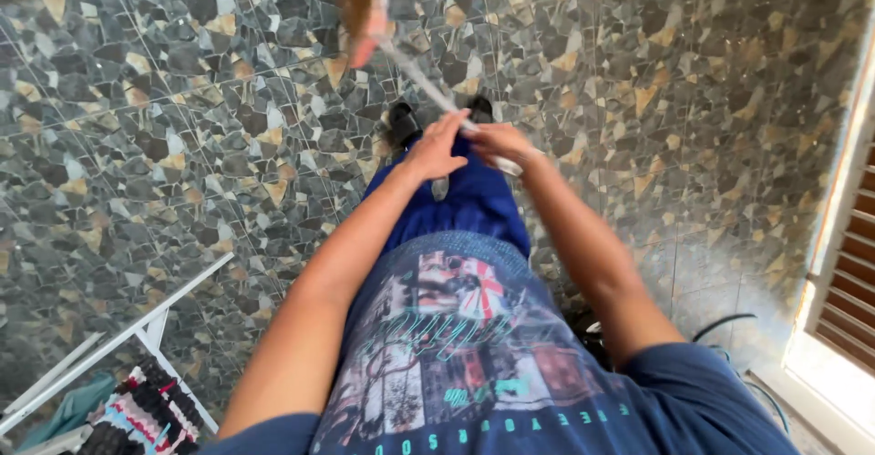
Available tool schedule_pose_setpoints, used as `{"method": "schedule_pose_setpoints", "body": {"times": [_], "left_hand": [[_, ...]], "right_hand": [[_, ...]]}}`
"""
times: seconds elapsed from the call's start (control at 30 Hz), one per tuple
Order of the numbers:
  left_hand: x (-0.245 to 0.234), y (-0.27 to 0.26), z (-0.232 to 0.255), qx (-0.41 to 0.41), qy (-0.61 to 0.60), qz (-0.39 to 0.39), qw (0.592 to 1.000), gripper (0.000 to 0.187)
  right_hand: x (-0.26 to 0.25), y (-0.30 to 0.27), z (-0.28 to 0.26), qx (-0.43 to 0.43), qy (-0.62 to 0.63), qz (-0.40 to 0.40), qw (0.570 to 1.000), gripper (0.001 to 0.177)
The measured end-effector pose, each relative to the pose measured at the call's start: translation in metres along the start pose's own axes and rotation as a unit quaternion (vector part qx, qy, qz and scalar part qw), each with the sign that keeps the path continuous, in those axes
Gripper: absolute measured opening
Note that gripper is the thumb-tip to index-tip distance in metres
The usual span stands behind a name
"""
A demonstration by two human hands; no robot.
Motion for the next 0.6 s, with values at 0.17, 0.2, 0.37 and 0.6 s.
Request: {"method": "schedule_pose_setpoints", "body": {"times": [0.17, 0.2, 0.37, 0.6], "left_hand": [[-0.073, -0.006, -0.049, 0.001, 0.036, 0.2, 0.979, 0.101], [-0.081, -0.003, -0.043, 0.003, 0.032, 0.193, 0.981, 0.101], [-0.082, 0.005, -0.049, -0.029, 0.017, 0.13, 0.991, 0.099], [-0.038, 0.025, -0.026, 0.024, -0.022, 0.077, 0.996, 0.095]], "right_hand": [[0.09, 0.177, -0.097, -0.003, 0.134, -0.133, 0.982, 0.023], [0.076, 0.205, -0.104, 0.001, 0.141, -0.129, 0.982, 0.023], [-0.011, 0.125, -0.127, 0.108, 0.491, -0.548, 0.669, 0.021], [-0.246, 0.085, 0.012, -0.027, 0.48, -0.141, 0.865, 0.011]]}}
Point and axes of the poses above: each hand's wrist, its own y-axis towards the middle knuckle, its own x-axis out of the palm, z = x × y, the point moved 7 cm from there along y, towards the middle knuckle, and after that the axes turned 14 degrees about x, right-handed, at the moved point
